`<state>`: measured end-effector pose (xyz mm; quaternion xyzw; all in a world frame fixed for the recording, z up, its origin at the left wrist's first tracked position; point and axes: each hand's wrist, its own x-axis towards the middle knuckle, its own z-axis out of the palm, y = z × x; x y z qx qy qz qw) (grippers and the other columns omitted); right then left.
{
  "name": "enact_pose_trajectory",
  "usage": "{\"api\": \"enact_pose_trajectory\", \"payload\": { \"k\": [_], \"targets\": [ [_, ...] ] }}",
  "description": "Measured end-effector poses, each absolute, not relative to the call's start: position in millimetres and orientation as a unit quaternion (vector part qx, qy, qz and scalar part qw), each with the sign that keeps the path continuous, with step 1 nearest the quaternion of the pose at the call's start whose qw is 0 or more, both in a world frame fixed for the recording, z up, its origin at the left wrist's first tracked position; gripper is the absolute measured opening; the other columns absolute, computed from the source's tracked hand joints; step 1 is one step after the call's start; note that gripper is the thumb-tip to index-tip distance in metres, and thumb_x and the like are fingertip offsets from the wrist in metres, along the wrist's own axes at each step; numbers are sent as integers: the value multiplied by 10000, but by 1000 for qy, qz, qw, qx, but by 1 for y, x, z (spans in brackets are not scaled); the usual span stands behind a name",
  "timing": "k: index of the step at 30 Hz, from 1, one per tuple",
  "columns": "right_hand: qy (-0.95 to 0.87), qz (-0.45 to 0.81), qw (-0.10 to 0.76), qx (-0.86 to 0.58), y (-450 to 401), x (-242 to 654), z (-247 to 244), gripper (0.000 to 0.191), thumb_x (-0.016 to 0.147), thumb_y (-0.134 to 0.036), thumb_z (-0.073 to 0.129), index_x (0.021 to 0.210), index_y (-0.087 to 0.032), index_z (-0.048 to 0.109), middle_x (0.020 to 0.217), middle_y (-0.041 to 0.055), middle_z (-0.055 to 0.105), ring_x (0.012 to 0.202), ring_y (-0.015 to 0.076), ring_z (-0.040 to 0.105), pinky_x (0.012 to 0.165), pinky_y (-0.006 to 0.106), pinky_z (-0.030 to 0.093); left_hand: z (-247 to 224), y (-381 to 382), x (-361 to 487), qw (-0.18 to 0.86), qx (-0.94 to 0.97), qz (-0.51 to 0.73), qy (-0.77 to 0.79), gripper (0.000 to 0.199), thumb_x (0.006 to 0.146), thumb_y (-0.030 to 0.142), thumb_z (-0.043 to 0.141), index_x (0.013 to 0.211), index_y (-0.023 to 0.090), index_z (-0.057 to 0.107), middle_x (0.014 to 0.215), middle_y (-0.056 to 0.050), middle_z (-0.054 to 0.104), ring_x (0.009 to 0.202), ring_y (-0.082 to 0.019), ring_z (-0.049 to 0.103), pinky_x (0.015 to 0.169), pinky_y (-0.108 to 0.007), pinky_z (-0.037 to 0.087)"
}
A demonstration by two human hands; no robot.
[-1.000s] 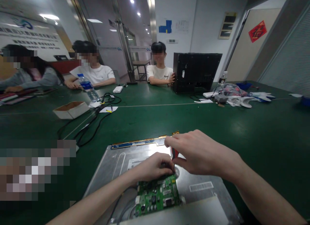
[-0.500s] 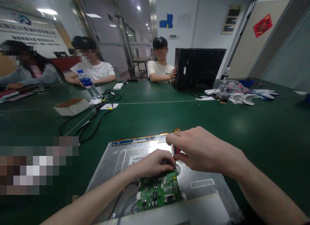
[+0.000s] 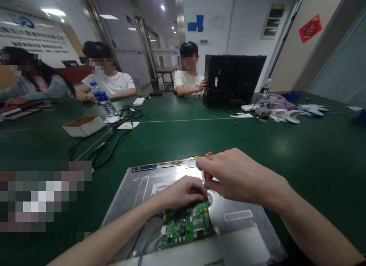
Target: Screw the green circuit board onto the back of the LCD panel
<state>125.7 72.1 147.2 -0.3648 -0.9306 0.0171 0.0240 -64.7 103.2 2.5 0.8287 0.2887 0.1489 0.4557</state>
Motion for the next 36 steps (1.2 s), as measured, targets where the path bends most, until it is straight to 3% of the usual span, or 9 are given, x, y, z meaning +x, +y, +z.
{"api": "enact_pose_trajectory", "payload": {
  "k": [4, 10, 26, 36],
  "targets": [
    [-928, 11, 30, -372, 72, 127, 148, 84, 875, -281, 575, 901, -201, 570, 740, 4, 670, 590, 136, 562, 497, 270, 189, 3, 103, -64, 454, 829, 152, 290, 67, 796, 162, 646, 831, 157, 703, 808, -8, 698, 773, -165, 619, 701, -220, 464],
    [-935, 6, 53, -350, 71, 126, 144, 77, 860, -246, 575, 902, -183, 561, 820, 19, 656, 620, 135, 549, 493, 277, 201, 5, 102, -64, 460, 825, 156, 289, 94, 827, 232, 647, 831, 157, 703, 817, -17, 702, 772, -171, 623, 702, -228, 475],
    [-929, -2, 29, -370, 70, 124, 147, 122, 867, -308, 590, 865, -186, 580, 748, 25, 674, 605, 149, 578, 490, 279, 185, 1, 104, -64, 456, 830, 150, 285, 94, 820, 226, 639, 837, 159, 702, 809, -7, 703, 769, -175, 621, 705, -229, 467],
    [-939, 15, 18, -343, 65, 127, 150, 72, 834, -175, 556, 904, -173, 542, 862, 37, 654, 647, 155, 568, 491, 282, 233, 0, 103, -65, 450, 830, 154, 292, 148, 850, 243, 620, 898, 135, 709, 897, -45, 721, 821, -192, 638, 749, -247, 475]
  ]
}}
